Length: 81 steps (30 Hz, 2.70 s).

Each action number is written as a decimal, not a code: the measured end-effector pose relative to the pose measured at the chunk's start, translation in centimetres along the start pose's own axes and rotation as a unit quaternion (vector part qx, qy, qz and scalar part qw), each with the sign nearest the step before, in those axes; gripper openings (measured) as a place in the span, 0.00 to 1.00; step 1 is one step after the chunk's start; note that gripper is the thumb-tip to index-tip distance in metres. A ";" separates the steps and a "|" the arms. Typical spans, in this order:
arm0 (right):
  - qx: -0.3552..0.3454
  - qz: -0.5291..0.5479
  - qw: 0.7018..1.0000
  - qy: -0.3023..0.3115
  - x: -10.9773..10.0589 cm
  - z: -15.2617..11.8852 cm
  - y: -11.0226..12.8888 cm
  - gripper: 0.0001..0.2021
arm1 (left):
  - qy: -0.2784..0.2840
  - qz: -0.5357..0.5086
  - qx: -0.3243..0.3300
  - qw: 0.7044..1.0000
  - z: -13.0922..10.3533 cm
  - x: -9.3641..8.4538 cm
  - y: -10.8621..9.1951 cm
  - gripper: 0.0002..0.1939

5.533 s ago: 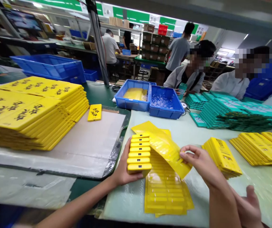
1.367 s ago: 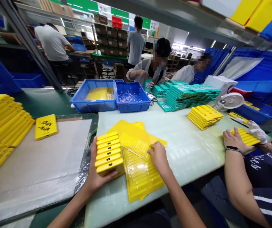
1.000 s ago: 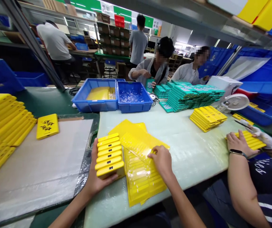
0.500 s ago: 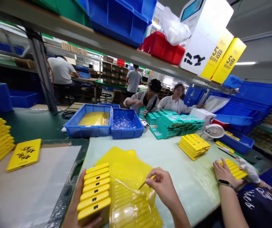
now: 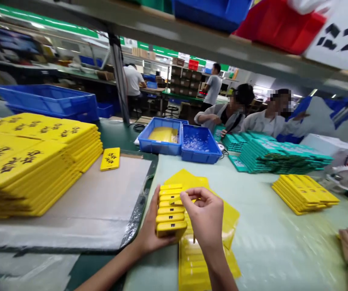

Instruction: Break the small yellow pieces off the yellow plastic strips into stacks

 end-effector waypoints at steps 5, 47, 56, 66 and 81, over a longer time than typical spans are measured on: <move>-0.010 -0.015 1.000 0.003 1.1 -0.3 0.2 0.15 | 0.007 -0.028 0.008 1.000 -0.2 0.1 -0.5 0.75; -0.047 -0.015 0.999 0.021 -3.5 2.9 1.5 0.12 | 0.014 -0.023 0.042 0.999 0.0 0.0 -1.7 0.72; -0.023 -0.050 0.998 0.014 0.9 -0.4 1.6 0.13 | 0.020 -0.020 0.027 0.999 0.0 0.2 -1.1 0.74; -0.044 -0.127 0.990 0.039 1.8 -0.5 2.3 0.09 | 0.029 -0.044 0.037 0.998 0.1 0.4 -1.1 0.75; -0.033 -0.129 0.987 0.093 2.2 0.0 1.6 0.12 | 0.028 -0.054 0.022 0.998 0.0 0.3 -1.2 0.74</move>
Point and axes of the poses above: each hand's wrist, its own z-axis towards the middle knuckle, its own x-axis out of the palm, y = z × x, the point moved 8 cm from there along z, towards the middle knuckle, and after that the axes turned 11 degrees about -x, right-handed, at the moved point
